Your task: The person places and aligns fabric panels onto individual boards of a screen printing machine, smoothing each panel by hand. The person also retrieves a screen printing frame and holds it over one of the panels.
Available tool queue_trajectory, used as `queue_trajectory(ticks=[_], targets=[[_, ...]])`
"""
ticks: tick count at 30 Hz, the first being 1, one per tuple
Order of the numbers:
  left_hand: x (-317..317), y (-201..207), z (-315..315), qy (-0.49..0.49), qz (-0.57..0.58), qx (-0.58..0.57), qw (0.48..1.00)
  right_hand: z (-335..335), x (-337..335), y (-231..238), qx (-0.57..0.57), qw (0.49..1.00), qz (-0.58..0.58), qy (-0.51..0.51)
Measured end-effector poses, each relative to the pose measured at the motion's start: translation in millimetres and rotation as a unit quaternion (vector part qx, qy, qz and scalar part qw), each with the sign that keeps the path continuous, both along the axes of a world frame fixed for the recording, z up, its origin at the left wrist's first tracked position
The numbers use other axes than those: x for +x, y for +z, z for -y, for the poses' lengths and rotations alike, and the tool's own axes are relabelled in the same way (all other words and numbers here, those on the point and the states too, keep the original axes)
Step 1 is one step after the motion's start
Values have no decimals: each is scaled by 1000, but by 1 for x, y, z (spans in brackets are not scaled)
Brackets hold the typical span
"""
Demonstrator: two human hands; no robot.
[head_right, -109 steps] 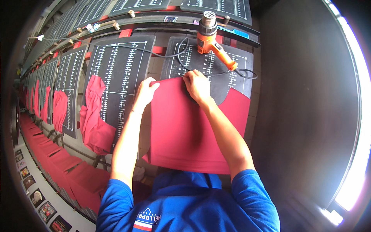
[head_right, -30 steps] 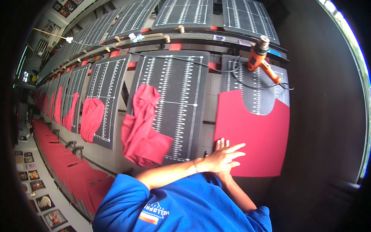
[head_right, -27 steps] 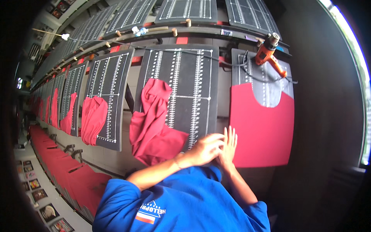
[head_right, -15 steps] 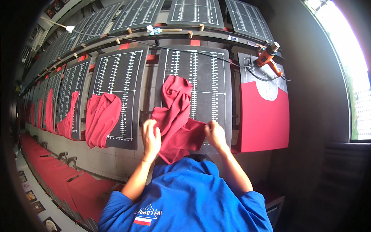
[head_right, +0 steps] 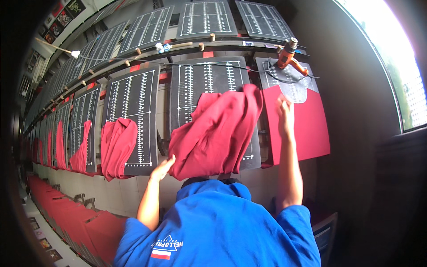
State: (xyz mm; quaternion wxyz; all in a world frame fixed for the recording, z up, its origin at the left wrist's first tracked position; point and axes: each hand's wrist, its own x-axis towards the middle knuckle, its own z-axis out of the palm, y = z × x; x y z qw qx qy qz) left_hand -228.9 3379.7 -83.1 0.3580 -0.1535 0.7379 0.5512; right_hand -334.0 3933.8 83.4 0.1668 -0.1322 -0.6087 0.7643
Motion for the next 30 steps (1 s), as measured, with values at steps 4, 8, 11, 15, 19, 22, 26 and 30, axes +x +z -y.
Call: queue_trajectory(ticks=[4,8,11,15,19,22,26,30], targets=[[29,85,-35,-37,-40,-31,998,36,169,-80,160,842,361,368],[57,107,1,-42,124,113,985,110,217,-121,158,817,436,342],[51,145,10,11,93,291,952,117,213,-103,-10,818,350,456],[54,175,44,191,-203,468,839,63,212,-27,-93,929,236,269],[-37,213,-26,342,-130,500,785,60,108,80,-187,979,31,73],[-138,286,-78,329,-122,456,818,53,12,132,-178,981,29,68],[-222,338,-66,364,-319,396,780,36,-65,196,-172,980,-25,92],[-202,384,-31,258,-415,517,703,17,-34,245,-178,974,-89,106]])
